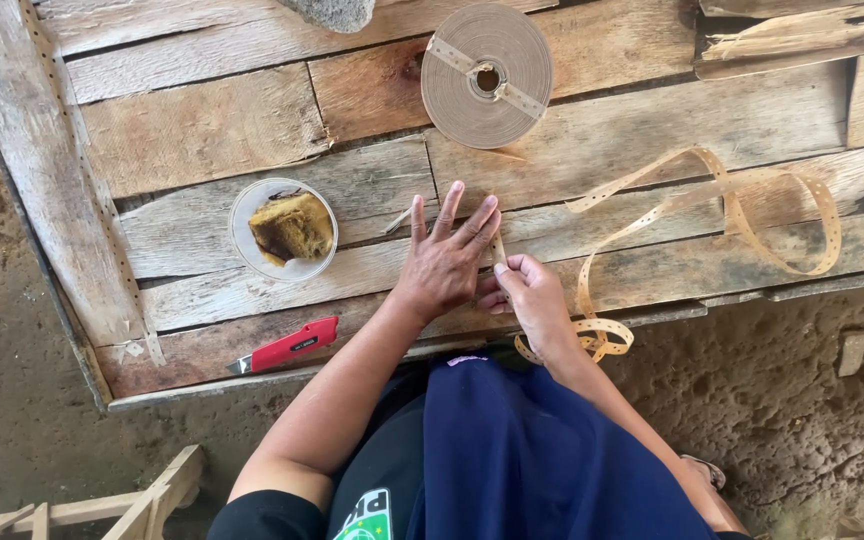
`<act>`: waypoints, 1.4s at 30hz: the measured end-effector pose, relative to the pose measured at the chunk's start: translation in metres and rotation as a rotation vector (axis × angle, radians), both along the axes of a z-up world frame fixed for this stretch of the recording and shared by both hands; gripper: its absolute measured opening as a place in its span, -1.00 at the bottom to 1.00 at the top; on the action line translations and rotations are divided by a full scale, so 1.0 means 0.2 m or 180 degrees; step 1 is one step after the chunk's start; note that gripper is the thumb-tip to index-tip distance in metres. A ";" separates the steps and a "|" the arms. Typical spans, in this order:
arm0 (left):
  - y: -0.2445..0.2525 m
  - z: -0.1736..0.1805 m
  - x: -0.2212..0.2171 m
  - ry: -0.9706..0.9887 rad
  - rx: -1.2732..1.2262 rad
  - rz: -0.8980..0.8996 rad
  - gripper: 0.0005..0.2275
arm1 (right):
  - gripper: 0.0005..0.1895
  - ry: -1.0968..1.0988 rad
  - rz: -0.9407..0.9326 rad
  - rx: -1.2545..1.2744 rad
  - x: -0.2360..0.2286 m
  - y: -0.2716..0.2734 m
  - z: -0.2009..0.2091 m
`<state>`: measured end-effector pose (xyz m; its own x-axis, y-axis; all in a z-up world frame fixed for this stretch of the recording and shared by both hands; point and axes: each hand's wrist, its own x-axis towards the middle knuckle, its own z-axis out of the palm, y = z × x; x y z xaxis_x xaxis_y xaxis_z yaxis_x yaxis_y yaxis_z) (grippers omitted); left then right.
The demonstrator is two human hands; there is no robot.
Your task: Applying adhesive to veneer tape and attaching it to the edges of wooden planks in a workshop.
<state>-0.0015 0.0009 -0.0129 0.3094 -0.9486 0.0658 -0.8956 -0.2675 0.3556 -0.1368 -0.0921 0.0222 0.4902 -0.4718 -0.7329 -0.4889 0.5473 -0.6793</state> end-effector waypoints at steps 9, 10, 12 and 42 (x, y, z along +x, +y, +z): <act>0.01 -0.08 0.00 -0.0070 -0.0098 0.0059 -0.37 | -0.79 0.0717 0.0952 -0.0735 -0.07 0.00 0.16; 0.00 -0.07 0.00 -0.0068 -0.0103 0.0059 -0.37 | -0.79 0.0719 0.0952 -0.0740 -0.07 0.01 0.14; 0.00 -0.04 0.00 0.0062 -0.0163 0.0159 -0.42 | -0.70 0.0583 0.0510 -0.0086 -0.10 0.04 0.09; -0.05 0.01 -0.11 0.0527 0.0835 0.0501 -0.34 | -0.67 0.0893 0.0199 0.0055 -0.01 0.07 0.07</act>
